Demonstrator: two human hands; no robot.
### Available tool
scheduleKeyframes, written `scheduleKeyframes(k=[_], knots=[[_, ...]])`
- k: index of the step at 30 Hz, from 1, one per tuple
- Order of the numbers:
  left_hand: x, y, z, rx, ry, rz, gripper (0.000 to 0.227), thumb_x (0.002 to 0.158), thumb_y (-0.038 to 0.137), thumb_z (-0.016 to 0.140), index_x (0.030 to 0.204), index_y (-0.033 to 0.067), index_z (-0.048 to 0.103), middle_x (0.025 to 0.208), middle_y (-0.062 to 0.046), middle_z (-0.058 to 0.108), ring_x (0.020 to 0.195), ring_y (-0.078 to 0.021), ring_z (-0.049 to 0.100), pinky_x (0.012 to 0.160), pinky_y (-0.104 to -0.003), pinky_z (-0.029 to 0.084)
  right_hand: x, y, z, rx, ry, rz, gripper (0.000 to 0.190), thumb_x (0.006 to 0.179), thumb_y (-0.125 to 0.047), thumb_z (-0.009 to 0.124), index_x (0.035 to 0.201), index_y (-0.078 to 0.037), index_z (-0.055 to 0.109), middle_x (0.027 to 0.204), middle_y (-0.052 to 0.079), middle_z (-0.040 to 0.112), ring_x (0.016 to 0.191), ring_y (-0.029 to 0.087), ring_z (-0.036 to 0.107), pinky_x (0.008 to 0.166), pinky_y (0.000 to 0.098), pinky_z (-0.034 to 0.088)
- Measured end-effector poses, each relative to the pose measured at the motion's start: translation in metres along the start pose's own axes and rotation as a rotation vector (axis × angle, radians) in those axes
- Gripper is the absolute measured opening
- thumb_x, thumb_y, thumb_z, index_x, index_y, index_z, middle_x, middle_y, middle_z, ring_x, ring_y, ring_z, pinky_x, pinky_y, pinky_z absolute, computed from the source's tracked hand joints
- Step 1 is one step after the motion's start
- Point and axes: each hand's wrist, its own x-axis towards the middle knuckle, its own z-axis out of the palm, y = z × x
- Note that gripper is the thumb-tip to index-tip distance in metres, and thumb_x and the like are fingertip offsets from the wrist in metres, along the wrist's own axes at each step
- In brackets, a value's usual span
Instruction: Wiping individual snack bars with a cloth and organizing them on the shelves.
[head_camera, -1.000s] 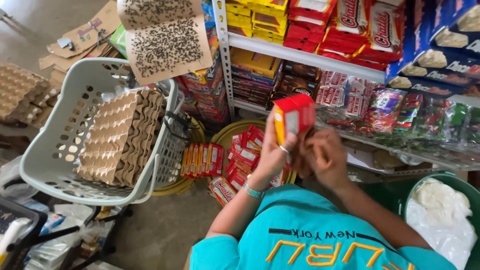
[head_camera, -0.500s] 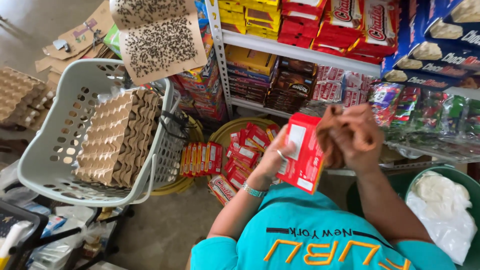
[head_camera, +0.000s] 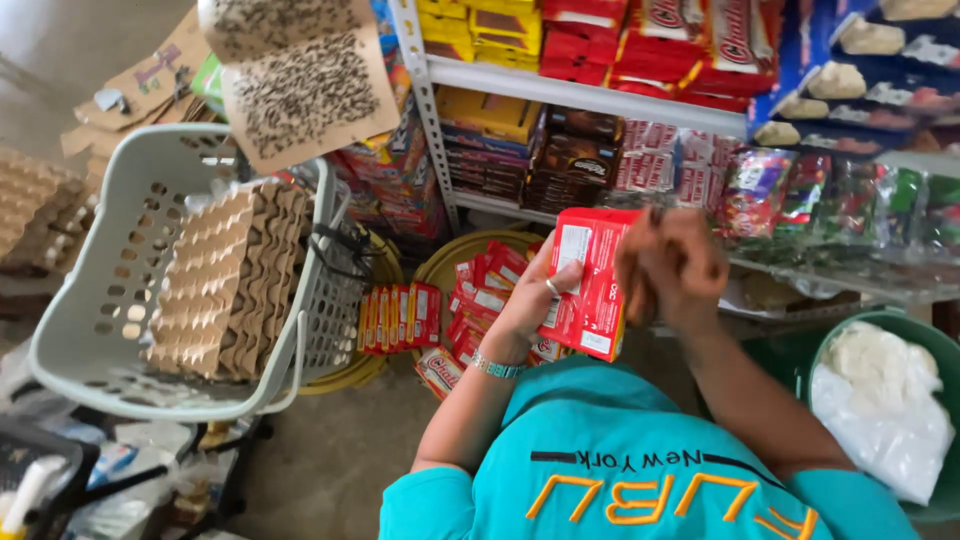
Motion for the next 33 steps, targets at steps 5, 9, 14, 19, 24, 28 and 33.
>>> scheduleKeyframes(k=[5,9,14,19,24,28,33], knots=[[0.001,0.014,0.005,0.161,0.068,-0.052,0.066,0.097,0.021,0.069,0.155,0.0211,0.038,0.101,-0.019,0.069,0.078,-0.0302,0.075,0.068,-0.042,0.066,0.003,0.006,0.010,0.065,0.137,0.264,0.032,0.097,-0.023,0.076,0.112,0.002,0.063,0.089,0.013,0.059,0.086,0.019,0.056,0.083,0.0396,0.045],[0.013,0.016,-0.005,0.084,0.175,-0.033,0.073,0.096,0.033,0.069,0.157,0.0230,0.032,0.102,-0.015,0.070,0.078,-0.0260,0.076,0.071,-0.039,0.066,-0.011,-0.021,0.033,0.158,0.064,0.345,0.032,0.085,-0.011,0.081,0.111,0.002,0.066,0.091,0.015,0.064,0.088,0.022,0.061,0.087,0.0405,0.050],[0.043,0.000,-0.029,-0.382,0.507,-0.014,0.050,0.101,0.046,0.059,0.132,0.0083,0.051,0.098,-0.022,0.073,0.079,-0.0335,0.077,0.070,-0.047,0.065,-0.028,0.006,0.002,0.072,0.121,0.306,0.020,0.093,-0.014,0.075,0.107,-0.002,0.067,0.098,0.014,0.065,0.092,0.018,0.055,0.087,0.0387,0.047],[0.047,-0.023,-0.033,-0.371,0.597,0.032,0.045,0.101,0.041,0.062,0.125,0.0044,0.052,0.102,-0.023,0.072,0.084,-0.0366,0.076,0.072,-0.051,0.064,-0.007,0.006,0.011,-0.158,0.178,-0.009,0.020,0.092,-0.016,0.083,0.099,0.000,0.072,0.103,0.017,0.065,0.087,0.032,0.060,0.083,0.0407,0.049],[0.048,-0.032,-0.031,-0.365,0.635,0.062,0.040,0.102,0.036,0.063,0.126,0.0086,0.046,0.108,-0.026,0.069,0.091,-0.0395,0.074,0.082,-0.056,0.062,0.009,-0.015,0.034,-0.294,0.176,-0.226,0.020,0.103,-0.022,0.064,0.102,-0.007,0.078,0.103,0.013,0.063,0.086,0.034,0.059,0.081,0.0421,0.050],[0.054,-0.045,-0.064,-0.319,0.697,0.061,0.037,0.103,0.037,0.060,0.127,0.0112,0.046,0.109,-0.022,0.070,0.091,-0.0372,0.075,0.079,-0.049,0.063,-0.021,-0.025,0.054,-0.200,0.044,-0.266,0.030,0.100,-0.040,0.063,0.098,-0.013,0.077,0.102,0.010,0.064,0.088,0.031,0.060,0.080,0.0432,0.048],[0.047,-0.053,-0.067,-0.316,0.702,0.086,0.040,0.103,0.036,0.062,0.130,0.0147,0.044,0.117,-0.026,0.068,0.097,-0.0415,0.073,0.083,-0.055,0.062,-0.043,0.007,0.047,-0.107,-0.020,-0.217,0.068,0.095,-0.072,0.048,0.104,-0.011,0.077,0.114,0.010,0.062,0.098,0.028,0.057,0.086,0.0388,0.049]])
